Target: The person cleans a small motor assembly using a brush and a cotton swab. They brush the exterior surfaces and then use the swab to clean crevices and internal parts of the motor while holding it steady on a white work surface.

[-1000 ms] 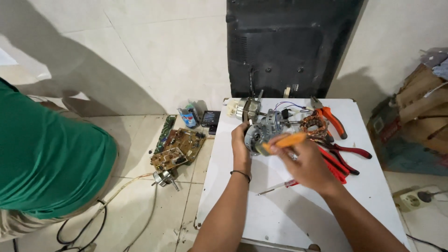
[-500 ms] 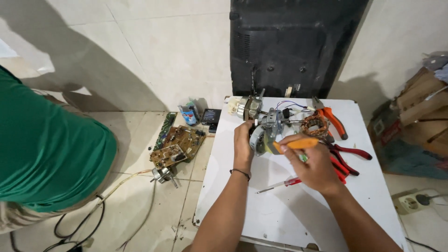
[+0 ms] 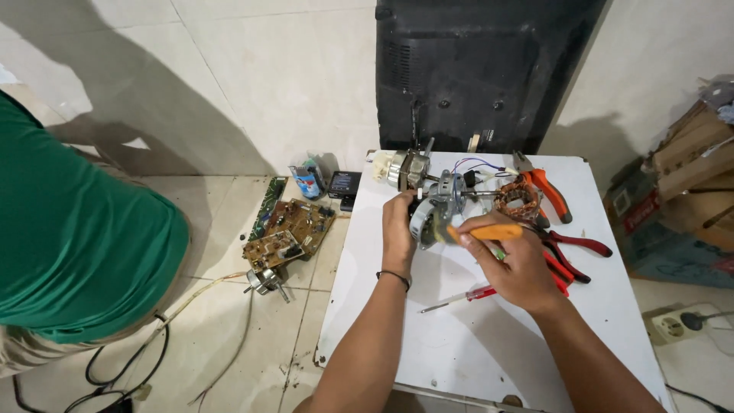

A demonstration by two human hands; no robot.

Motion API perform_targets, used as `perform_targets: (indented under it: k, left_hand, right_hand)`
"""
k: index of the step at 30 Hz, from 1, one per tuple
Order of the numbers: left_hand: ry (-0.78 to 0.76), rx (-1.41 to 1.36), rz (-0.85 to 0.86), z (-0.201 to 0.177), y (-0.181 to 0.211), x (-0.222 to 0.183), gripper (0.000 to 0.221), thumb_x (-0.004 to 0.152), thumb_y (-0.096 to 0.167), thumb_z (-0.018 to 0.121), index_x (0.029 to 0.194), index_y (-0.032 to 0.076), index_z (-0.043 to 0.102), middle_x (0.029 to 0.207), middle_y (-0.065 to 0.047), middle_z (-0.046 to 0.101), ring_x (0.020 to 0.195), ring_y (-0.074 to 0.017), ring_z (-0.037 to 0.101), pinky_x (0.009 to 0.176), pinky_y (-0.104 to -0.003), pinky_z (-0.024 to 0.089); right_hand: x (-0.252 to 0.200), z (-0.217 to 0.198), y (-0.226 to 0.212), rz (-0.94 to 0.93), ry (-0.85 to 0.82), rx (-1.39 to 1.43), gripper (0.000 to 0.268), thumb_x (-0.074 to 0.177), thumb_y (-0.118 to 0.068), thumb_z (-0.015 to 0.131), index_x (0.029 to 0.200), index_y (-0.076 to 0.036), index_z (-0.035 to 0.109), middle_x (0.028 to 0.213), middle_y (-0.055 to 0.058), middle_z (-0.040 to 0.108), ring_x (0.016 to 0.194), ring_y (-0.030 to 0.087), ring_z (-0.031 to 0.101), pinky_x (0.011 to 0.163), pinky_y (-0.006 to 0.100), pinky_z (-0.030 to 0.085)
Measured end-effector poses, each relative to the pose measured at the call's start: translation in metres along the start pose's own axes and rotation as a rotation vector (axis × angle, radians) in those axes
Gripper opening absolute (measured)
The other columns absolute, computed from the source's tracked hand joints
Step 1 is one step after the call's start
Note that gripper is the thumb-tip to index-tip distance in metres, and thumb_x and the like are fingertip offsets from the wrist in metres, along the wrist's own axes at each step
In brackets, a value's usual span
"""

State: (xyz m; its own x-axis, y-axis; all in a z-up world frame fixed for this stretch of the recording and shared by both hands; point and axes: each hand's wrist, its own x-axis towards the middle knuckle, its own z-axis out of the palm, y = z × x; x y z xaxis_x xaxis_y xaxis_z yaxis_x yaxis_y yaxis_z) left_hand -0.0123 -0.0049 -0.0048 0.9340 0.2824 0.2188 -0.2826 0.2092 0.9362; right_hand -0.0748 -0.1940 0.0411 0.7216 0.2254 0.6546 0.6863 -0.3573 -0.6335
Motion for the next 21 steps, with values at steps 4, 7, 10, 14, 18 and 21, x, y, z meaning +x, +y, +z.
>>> perform_targets:
  k: [4, 7, 10, 14, 18, 21]
  left_hand:
    - [-0.027, -0.022, -0.027, 0.012, -0.003, -0.003, 0.029, 0.091, 0.025, 0.053, 0.088, 0.006, 0.075, 0.08, -0.005, 0.061, 0.085, -0.0202, 0.058, 0.084, -0.032, 0.051]
    - [0.013, -0.053, -0.03, 0.008, 0.009, -0.01, 0.028, 0.09, 0.021, 0.051, 0.089, 0.002, 0.072, 0.084, -0.009, 0.061, 0.088, -0.0235, 0.057, 0.089, -0.035, 0.049]
    - [0.048, -0.059, -0.053, 0.006, 0.008, -0.01, 0.029, 0.089, 0.023, 0.053, 0.09, 0.003, 0.074, 0.084, -0.01, 0.063, 0.089, -0.0233, 0.058, 0.09, -0.035, 0.049]
    - [-0.023, 0.03, -0.01, 0.008, 0.001, -0.004, 0.033, 0.091, 0.025, 0.05, 0.089, 0.004, 0.075, 0.08, -0.009, 0.062, 0.085, -0.0232, 0.058, 0.084, -0.035, 0.05]
    - [-0.026, 0.006, -0.023, 0.013, -0.007, -0.001, 0.033, 0.091, 0.027, 0.051, 0.09, 0.004, 0.074, 0.078, -0.009, 0.061, 0.083, -0.0241, 0.057, 0.084, -0.034, 0.049]
    - [0.025, -0.053, -0.039, 0.008, 0.021, -0.014, 0.025, 0.088, 0.025, 0.052, 0.084, 0.008, 0.071, 0.079, -0.004, 0.057, 0.083, -0.0207, 0.055, 0.082, -0.03, 0.048]
  right_hand:
    - [-0.005, 0.002, -0.002, 0.226, -0.047, 0.4, 0.017, 0.098, -0.012, 0.062, 0.107, 0.0, 0.07, 0.095, 0.021, 0.072, 0.088, 0.031, 0.077, 0.081, 0.047, 0.065]
    - [-0.002, -0.002, 0.001, 0.285, 0.08, 0.599, 0.023, 0.102, -0.013, 0.058, 0.115, 0.005, 0.061, 0.107, 0.018, 0.069, 0.102, 0.027, 0.075, 0.088, 0.045, 0.064]
    - [0.0, -0.007, 0.015, 0.1, 0.01, 0.169, 0.01, 0.095, -0.007, 0.066, 0.101, -0.003, 0.073, 0.083, 0.013, 0.073, 0.078, 0.025, 0.077, 0.07, 0.039, 0.064]
    - [0.001, -0.003, 0.005, -0.123, 0.077, 0.038, 0.012, 0.095, -0.001, 0.066, 0.103, -0.003, 0.074, 0.093, 0.013, 0.072, 0.088, 0.029, 0.075, 0.077, 0.04, 0.062]
    - [-0.008, 0.001, 0.014, 0.182, -0.116, 0.406, 0.014, 0.097, -0.009, 0.062, 0.102, 0.0, 0.072, 0.089, 0.02, 0.071, 0.084, 0.032, 0.078, 0.079, 0.048, 0.066]
    - [-0.001, -0.003, 0.006, 0.323, -0.054, 0.713, 0.016, 0.099, -0.011, 0.058, 0.107, 0.002, 0.064, 0.097, 0.014, 0.064, 0.095, 0.026, 0.075, 0.085, 0.047, 0.067]
